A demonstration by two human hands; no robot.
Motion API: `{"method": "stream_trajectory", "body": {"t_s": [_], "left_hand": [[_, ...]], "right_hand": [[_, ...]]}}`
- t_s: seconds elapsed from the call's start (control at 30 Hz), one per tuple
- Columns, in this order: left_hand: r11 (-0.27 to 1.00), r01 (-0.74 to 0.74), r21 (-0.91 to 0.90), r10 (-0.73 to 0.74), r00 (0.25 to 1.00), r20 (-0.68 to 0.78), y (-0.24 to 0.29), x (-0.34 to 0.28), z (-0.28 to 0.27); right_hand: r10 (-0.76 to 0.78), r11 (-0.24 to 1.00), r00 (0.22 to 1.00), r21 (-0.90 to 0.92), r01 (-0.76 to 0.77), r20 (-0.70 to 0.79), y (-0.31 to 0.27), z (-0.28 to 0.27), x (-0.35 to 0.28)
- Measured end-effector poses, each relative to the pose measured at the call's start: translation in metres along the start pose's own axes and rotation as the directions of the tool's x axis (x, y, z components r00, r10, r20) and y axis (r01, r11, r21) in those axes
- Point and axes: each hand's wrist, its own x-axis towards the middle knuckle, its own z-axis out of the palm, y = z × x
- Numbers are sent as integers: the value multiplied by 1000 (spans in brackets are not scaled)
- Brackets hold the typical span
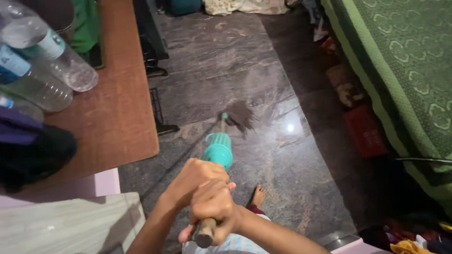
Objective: The person mops a tiled floor in a bedroom using a teal spin mop. They move the mop back and forth across the floor, navigating around furniture and clutter.
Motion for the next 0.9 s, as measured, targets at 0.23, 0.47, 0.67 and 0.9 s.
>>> {"method": "stream_trajectory", "body": {"t_s": [0.23, 0.47, 0.67, 0.9], "left_hand": [[986, -118, 121, 118, 993, 8, -2, -11, 22], [989, -146, -28, 145, 989, -33, 22, 59, 83], [997, -79, -17, 76, 989, -129, 30, 145, 149], [993, 85, 76, -72, 985, -159, -18, 229, 218]], "right_hand": [[58, 984, 968, 152, -97, 243, -18, -28, -21], [336, 924, 941, -180, -338, -43, -94, -113, -41], [46, 990, 987, 136, -24, -157, -62, -209, -75], [51, 996, 818, 85, -3, -573, 0, -281, -129]]}}
